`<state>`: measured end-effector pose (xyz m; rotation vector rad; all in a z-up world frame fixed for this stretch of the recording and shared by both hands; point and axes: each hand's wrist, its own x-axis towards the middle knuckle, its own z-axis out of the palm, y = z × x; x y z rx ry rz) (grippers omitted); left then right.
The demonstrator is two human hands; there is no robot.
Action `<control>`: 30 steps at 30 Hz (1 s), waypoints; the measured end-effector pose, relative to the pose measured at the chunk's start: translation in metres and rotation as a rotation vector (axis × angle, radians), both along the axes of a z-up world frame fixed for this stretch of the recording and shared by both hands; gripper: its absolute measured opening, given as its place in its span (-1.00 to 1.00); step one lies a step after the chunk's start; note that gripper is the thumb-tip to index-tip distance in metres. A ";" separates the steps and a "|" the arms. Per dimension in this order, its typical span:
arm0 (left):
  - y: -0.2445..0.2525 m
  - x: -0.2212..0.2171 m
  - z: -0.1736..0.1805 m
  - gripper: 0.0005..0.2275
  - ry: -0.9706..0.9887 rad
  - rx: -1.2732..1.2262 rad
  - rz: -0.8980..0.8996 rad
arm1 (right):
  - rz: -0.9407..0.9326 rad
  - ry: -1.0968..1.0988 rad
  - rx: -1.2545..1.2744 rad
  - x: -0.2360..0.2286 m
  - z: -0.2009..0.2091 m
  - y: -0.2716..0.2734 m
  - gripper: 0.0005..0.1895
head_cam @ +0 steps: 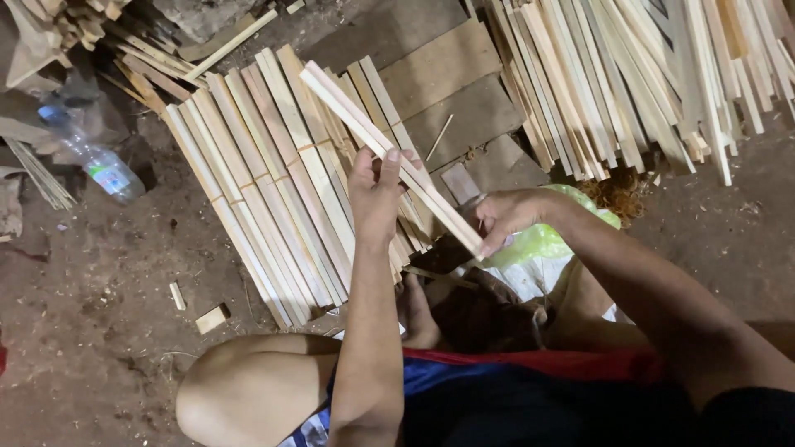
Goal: The person is organizing thin wooden strips into small bundles and securing them with rubber bands on a workshop floor.
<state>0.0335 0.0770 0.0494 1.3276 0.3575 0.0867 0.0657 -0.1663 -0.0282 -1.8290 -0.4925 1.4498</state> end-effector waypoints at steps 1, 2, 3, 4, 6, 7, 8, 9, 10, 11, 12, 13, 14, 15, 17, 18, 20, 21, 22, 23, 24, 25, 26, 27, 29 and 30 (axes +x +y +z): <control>0.000 0.000 -0.004 -0.72 -0.002 -0.001 -0.001 | -0.001 -0.002 -0.001 0.002 0.007 0.004 -0.55; -0.001 0.000 -0.008 -0.75 0.007 0.026 -0.051 | -0.045 -0.050 0.009 0.003 0.014 0.007 -0.58; -0.002 0.000 -0.013 -0.77 0.015 0.053 -0.102 | -0.090 -0.099 0.018 0.005 0.021 0.010 -0.59; -0.010 -0.004 -0.007 -0.77 0.015 0.049 -0.104 | -0.092 -0.099 0.013 0.006 0.018 0.011 -0.59; -0.026 -0.010 0.007 -0.76 0.001 0.051 -0.153 | -0.199 -0.199 0.098 0.011 0.014 0.014 -0.43; -0.028 -0.010 0.001 -0.76 -0.004 0.048 -0.159 | -0.204 -0.204 0.095 0.010 0.015 0.011 -0.43; -0.029 -0.009 -0.004 -0.78 -0.010 0.098 -0.203 | -0.221 -0.179 0.116 0.010 0.017 0.011 -0.52; -0.030 -0.007 -0.008 -0.79 -0.017 0.148 -0.246 | -0.237 -0.153 0.138 0.011 0.018 0.010 -0.61; -0.032 -0.006 0.004 -0.79 -0.025 0.149 -0.250 | -0.241 -0.161 0.138 0.011 0.020 0.006 -0.61; -0.034 -0.005 0.016 -0.78 -0.051 0.121 -0.207 | -0.225 -0.142 0.143 0.012 0.020 0.002 -0.63; -0.034 -0.007 0.026 -0.76 -0.071 0.093 -0.160 | -0.206 -0.116 0.147 0.010 0.019 0.000 -0.65; -0.032 -0.006 0.037 -0.76 -0.074 0.095 -0.160 | -0.206 -0.119 0.149 0.009 0.020 0.001 -0.65; -0.030 -0.007 0.047 -0.65 -0.161 0.119 -0.103 | -0.164 -0.124 0.107 0.006 0.019 0.001 -0.64; -0.028 -0.008 0.057 -0.50 -0.248 0.144 -0.046 | -0.123 -0.129 0.066 0.002 0.018 0.002 -0.61; -0.016 -0.007 0.054 -0.51 -0.270 0.190 -0.046 | -0.097 -0.139 0.066 -0.006 0.032 0.009 -0.59; -0.009 -0.006 0.053 -0.51 -0.298 0.237 -0.047 | -0.072 -0.156 0.069 -0.010 0.039 0.013 -0.57; -0.005 -0.006 0.048 -0.59 -0.296 0.235 -0.062 | -0.052 -0.160 0.083 -0.010 0.015 0.014 -0.54; -0.004 -0.005 0.046 -0.65 -0.299 0.233 -0.080 | -0.035 -0.168 0.098 -0.010 0.003 0.015 -0.52; -0.004 -0.006 0.047 -0.65 -0.297 0.231 -0.080 | -0.035 -0.166 0.096 -0.010 -0.004 0.015 -0.52; -0.004 -0.007 0.048 -0.67 -0.302 0.234 -0.086 | -0.014 -0.185 0.110 -0.010 -0.012 0.014 -0.49; -0.005 -0.007 0.049 -0.69 -0.307 0.236 -0.091 | 0.009 -0.204 0.123 -0.011 -0.020 0.014 -0.46; -0.004 -0.007 0.046 -0.69 -0.305 0.235 -0.091 | 0.009 -0.202 0.122 -0.013 -0.013 0.015 -0.46; -0.004 -0.006 0.043 -0.69 -0.293 0.210 -0.092 | 0.017 -0.208 0.089 -0.014 -0.005 0.017 -0.45; -0.003 -0.005 0.041 -0.69 -0.281 0.186 -0.093 | 0.025 -0.213 0.056 -0.016 0.002 0.019 -0.43; -0.002 -0.005 0.038 -0.70 -0.276 0.184 -0.099 | 0.031 -0.213 0.047 -0.020 0.021 0.023 -0.40; -0.003 -0.004 0.036 -0.71 -0.273 0.180 -0.110 | 0.033 -0.214 0.037 -0.022 0.030 0.023 -0.37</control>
